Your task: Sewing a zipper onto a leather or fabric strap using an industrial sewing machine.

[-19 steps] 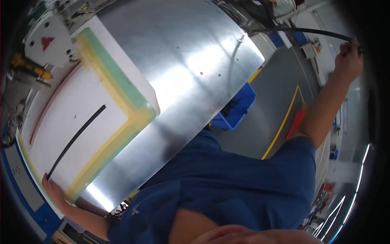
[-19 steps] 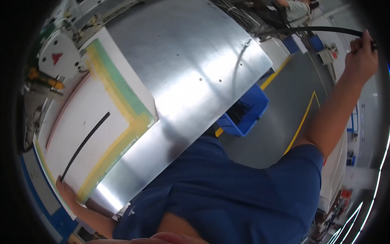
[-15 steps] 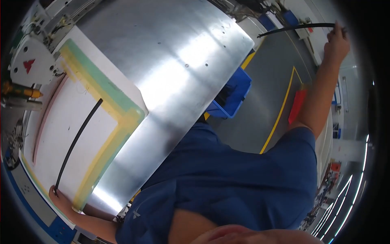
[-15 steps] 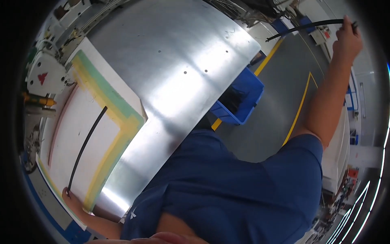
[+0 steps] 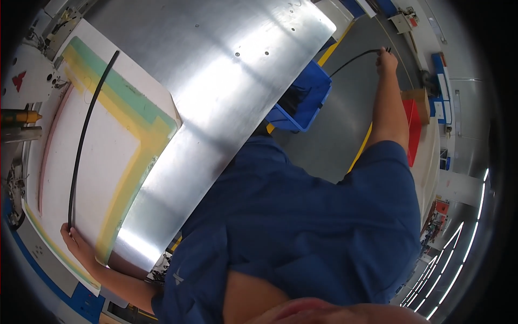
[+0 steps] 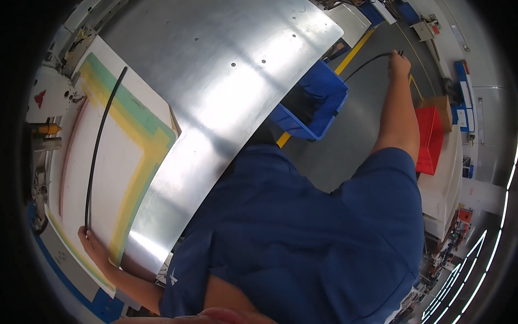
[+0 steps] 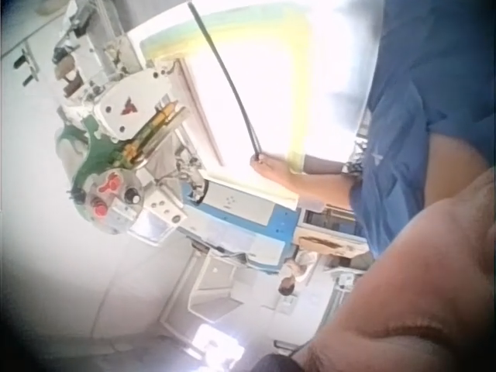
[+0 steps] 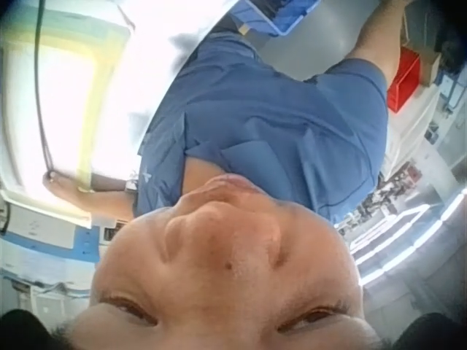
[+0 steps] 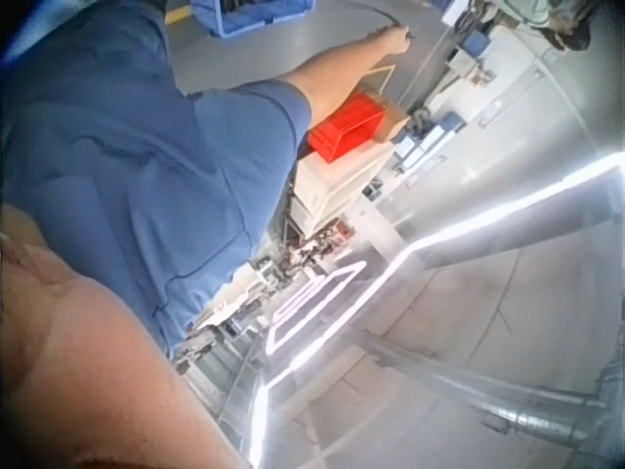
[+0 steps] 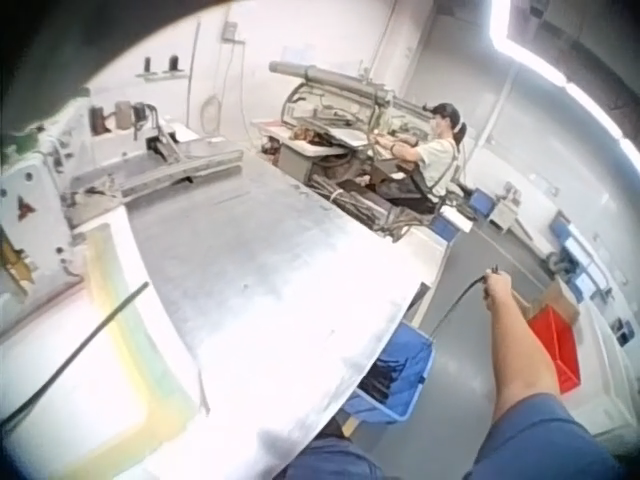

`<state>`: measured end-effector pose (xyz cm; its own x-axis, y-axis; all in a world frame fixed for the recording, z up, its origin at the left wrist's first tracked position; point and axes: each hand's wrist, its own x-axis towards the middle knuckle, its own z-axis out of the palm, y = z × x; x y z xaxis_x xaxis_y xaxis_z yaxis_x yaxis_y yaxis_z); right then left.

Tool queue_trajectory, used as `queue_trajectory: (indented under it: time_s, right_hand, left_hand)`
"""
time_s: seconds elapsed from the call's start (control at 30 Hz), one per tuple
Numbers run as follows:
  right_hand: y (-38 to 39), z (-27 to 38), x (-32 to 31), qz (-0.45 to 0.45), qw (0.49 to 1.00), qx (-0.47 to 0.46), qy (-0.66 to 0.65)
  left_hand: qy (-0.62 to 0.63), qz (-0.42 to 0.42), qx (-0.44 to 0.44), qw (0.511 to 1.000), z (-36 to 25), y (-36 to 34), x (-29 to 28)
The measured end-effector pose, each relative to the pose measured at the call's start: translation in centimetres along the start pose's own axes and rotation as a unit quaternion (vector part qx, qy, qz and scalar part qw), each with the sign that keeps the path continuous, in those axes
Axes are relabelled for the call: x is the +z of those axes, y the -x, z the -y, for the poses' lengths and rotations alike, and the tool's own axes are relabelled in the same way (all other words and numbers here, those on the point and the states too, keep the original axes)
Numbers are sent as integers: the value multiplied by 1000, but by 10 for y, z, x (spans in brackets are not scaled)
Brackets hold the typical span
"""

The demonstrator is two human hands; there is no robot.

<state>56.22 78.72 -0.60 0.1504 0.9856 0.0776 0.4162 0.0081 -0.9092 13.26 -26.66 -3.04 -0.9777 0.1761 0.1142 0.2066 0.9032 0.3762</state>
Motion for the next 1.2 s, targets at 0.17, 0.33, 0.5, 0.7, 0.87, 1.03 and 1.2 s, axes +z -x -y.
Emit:
queue_trajectory:
  time_s: [0.17, 0.33, 0.5, 0.7, 0.87, 1.03, 1.2]
  right_hand:
    - [11, -21, -33, -78, 989, 109, -57]
    - [-2, -44, -84, -154, 977, 126, 76]
    - [-7, -69, -97, -116, 984, 123, -49]
    - [9, -35, -44, -44, 998, 39, 1]
    - [72, 71, 52, 80, 986, -103, 108]
    - [222, 168, 177, 233, 876, -419, 54]
    - [420, 217, 231, 476, 651, -590, 39]
  left_hand:
    - [44, 27, 68, 996, -46, 5, 14]
    - [38, 13, 62, 997, -53, 1, 17]
    - [13, 18, 66, 998, -55, 2, 19]
    - [-30, 20, 67, 997, -79, 11, 16]
    - [-20, 6, 146, 989, -109, 15, 13]
    - [-33, 72, 181, 980, -166, -6, 22]
    - [-15, 58, 242, 968, -223, -38, 37]
